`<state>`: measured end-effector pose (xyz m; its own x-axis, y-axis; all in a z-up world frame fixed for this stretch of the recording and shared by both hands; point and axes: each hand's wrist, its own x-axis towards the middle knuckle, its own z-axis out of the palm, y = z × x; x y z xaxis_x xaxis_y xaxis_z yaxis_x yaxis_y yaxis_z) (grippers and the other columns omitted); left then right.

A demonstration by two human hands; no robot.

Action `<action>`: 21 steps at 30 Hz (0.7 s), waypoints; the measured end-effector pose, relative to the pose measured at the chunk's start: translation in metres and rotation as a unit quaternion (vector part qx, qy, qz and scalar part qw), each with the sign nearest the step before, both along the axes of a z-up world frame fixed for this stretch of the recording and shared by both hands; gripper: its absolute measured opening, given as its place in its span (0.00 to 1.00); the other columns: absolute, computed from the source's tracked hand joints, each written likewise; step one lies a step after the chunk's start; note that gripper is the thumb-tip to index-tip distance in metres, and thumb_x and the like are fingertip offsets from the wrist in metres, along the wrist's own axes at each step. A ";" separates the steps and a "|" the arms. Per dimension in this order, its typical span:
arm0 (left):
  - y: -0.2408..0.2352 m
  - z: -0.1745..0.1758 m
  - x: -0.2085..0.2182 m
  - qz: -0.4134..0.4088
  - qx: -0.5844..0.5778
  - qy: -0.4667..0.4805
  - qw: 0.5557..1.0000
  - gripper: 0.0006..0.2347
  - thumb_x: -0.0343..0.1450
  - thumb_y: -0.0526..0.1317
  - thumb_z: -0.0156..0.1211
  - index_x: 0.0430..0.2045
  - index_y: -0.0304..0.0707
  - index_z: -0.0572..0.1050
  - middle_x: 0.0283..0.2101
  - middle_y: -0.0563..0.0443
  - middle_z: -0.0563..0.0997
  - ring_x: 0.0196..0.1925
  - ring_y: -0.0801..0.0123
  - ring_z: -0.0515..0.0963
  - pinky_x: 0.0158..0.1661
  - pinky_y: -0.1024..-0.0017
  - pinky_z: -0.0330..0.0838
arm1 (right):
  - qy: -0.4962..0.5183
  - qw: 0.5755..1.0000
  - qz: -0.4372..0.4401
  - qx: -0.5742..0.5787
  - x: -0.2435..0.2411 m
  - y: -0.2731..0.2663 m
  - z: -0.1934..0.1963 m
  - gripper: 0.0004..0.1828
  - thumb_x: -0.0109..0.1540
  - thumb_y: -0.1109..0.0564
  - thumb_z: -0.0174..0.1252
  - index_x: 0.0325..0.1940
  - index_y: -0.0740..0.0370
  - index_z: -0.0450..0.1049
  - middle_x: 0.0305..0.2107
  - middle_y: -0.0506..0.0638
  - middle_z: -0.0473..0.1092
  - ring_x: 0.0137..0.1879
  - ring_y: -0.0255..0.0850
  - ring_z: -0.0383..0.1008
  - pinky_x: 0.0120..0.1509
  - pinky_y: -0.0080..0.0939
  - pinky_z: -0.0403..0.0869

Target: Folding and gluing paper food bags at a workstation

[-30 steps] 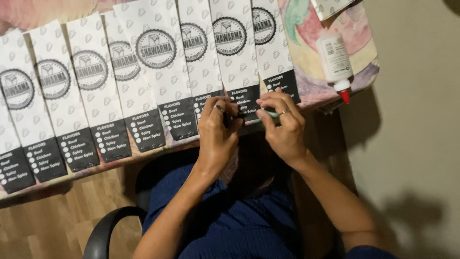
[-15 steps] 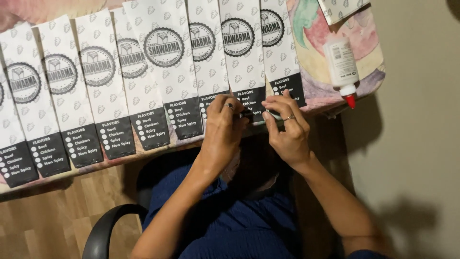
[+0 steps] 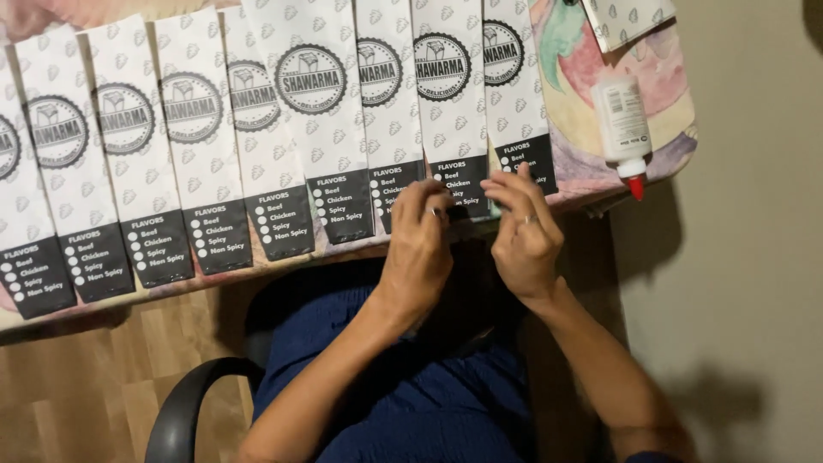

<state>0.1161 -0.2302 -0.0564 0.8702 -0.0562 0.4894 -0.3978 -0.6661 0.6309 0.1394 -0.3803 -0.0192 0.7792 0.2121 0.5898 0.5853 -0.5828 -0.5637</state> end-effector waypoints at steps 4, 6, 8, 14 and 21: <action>0.006 0.005 -0.015 -0.011 -0.028 -0.091 0.995 0.07 0.72 0.25 0.56 0.41 0.32 0.74 0.49 0.39 0.77 0.54 0.46 0.79 0.59 0.56 0.71 | -0.046 0.999 0.019 -0.010 -0.007 0.003 -0.004 0.12 0.66 0.78 0.50 0.45 0.73 0.78 0.49 0.63 0.76 0.55 0.56 0.79 0.74 0.57 0.67; 0.021 0.013 -0.023 -0.009 -0.035 -0.121 0.992 0.06 0.73 0.27 0.56 0.41 0.31 0.75 0.49 0.38 0.78 0.52 0.46 0.80 0.59 0.55 0.73 | -0.047 0.998 0.033 -0.016 -0.006 0.004 -0.004 0.13 0.66 0.78 0.50 0.47 0.74 0.78 0.50 0.65 0.75 0.57 0.57 0.78 0.75 0.57 0.66; 0.040 0.020 -0.030 -0.006 -0.030 -0.097 0.995 0.09 0.68 0.28 0.61 0.41 0.32 0.77 0.50 0.39 0.79 0.54 0.47 0.79 0.61 0.53 0.72 | -0.032 0.997 0.065 -0.013 -0.003 0.005 0.000 0.15 0.65 0.79 0.48 0.50 0.77 0.77 0.51 0.68 0.75 0.58 0.61 0.77 0.73 0.59 0.67; 0.067 0.024 -0.033 0.039 0.014 -0.100 0.994 0.08 0.70 0.26 0.61 0.42 0.30 0.77 0.49 0.40 0.79 0.52 0.49 0.81 0.59 0.57 0.74 | -0.068 0.995 0.037 -0.056 0.005 0.000 -0.012 0.14 0.67 0.78 0.50 0.54 0.77 0.76 0.59 0.71 0.71 0.63 0.60 0.74 0.74 0.56 0.65; 0.061 0.021 -0.024 0.021 0.021 -0.115 0.993 0.07 0.71 0.29 0.63 0.41 0.26 0.77 0.48 0.35 0.80 0.51 0.44 0.81 0.59 0.52 0.75 | -0.042 0.988 0.147 -0.025 -0.008 0.036 -0.011 0.11 0.61 0.67 0.66 0.48 0.70 0.80 0.52 0.62 0.76 0.58 0.55 0.79 0.70 0.53 0.72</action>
